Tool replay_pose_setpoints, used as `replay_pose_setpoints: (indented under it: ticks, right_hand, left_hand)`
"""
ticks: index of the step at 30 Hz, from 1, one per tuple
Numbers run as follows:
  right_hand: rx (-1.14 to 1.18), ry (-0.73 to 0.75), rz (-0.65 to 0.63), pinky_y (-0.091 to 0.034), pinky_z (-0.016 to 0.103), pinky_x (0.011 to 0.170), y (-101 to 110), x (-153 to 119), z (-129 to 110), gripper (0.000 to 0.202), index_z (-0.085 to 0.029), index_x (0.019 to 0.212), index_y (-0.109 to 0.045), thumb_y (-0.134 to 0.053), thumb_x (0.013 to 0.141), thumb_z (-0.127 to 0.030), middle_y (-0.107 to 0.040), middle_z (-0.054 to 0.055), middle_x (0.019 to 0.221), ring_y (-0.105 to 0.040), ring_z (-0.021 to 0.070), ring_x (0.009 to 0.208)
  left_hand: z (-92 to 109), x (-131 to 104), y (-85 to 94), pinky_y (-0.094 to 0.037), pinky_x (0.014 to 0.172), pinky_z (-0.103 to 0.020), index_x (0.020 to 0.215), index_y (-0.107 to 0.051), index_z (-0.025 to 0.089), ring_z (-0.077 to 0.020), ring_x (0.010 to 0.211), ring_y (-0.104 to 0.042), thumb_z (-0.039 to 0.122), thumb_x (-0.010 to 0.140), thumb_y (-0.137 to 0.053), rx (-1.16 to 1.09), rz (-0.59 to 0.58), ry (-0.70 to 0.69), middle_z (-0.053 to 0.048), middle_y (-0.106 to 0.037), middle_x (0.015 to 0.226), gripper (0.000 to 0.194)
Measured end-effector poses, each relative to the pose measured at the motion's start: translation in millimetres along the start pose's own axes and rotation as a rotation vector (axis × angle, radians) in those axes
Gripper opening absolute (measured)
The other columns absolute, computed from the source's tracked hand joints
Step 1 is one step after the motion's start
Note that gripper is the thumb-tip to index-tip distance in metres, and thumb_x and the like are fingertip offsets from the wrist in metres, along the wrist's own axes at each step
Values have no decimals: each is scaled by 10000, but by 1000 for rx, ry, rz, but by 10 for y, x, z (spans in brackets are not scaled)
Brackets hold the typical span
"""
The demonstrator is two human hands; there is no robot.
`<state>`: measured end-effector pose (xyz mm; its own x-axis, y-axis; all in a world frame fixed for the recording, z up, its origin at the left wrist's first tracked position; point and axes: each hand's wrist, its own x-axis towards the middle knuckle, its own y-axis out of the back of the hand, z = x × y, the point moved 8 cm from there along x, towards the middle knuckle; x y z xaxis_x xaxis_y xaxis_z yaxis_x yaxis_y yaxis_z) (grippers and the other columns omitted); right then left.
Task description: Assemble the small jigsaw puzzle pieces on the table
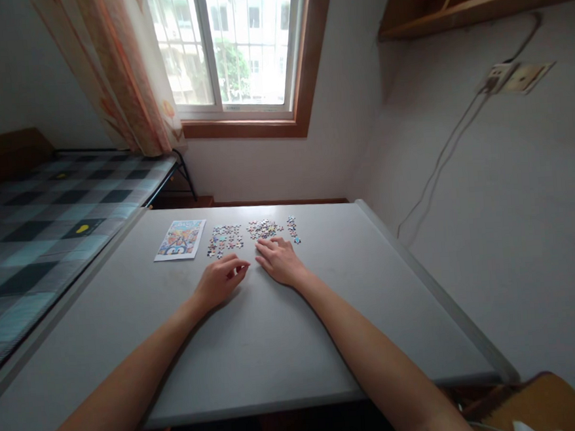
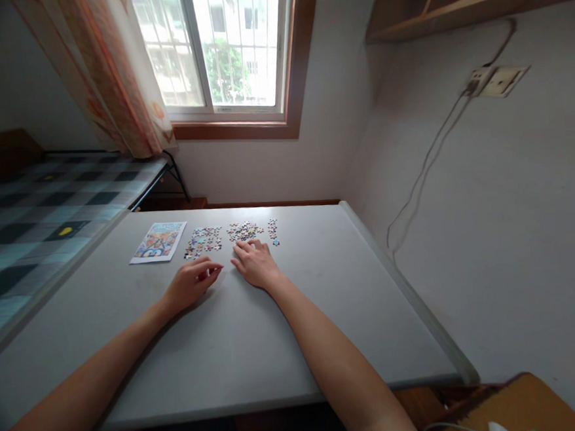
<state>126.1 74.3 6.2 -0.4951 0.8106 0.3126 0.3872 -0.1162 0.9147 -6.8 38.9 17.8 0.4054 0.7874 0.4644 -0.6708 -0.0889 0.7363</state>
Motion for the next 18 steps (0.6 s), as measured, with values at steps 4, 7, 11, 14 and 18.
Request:
replay_pose_setpoints:
  ticks: [4, 7, 11, 14, 18]
  right_hand:
    - [42, 20, 3, -336, 441, 959, 23, -4, 4, 354, -250, 1240, -560, -420, 936, -364, -532, 50, 1320, -399, 264, 1156]
    - [71, 11, 19, -350, 419, 955, 36, -3, 27, 340, -243, 1235, -573, -467, 918, -309, -555, 69, 1268, -406, 251, 1143]
    - [55, -8, 22, -356, 438, 938, 26, 6, 51, 298, -261, 1176, -618, -491, 908, -290, -521, 73, 1305, -388, 263, 1160]
    - [72, 17, 10, -366, 412, 921, 13, 17, 30, 251, -271, 1087, -665, -479, 920, -287, -583, 53, 1214, -431, 238, 1103]
    - [93, 8, 29, -386, 368, 900, 26, 30, 46, 248, -240, 1097, -661, -508, 902, -257, -599, 67, 1129, -479, 213, 1026]
  left_hand:
    - [-4, 3, 6, -396, 583, -191, 918, -688, 197, -64, 546, -476, 215, 867, -515, 3, 2, 9, 7, -563, 731, 181]
    - [0, 7, 13, -395, 576, -193, 911, -691, 196, -66, 548, -476, 224, 868, -519, -6, 5, 12, 6, -564, 725, 180]
    - [6, 7, 18, -393, 563, -189, 897, -692, 189, -65, 544, -473, 242, 869, -518, -18, 4, 10, -1, -574, 732, 184]
    - [7, 7, 20, -394, 563, -190, 893, -692, 192, -65, 543, -472, 244, 870, -517, -17, 3, 10, 0, -572, 730, 184]
    - [1, 7, 20, -396, 566, -192, 895, -691, 199, -65, 542, -472, 238, 870, -522, -11, 4, 17, 5, -563, 727, 175]
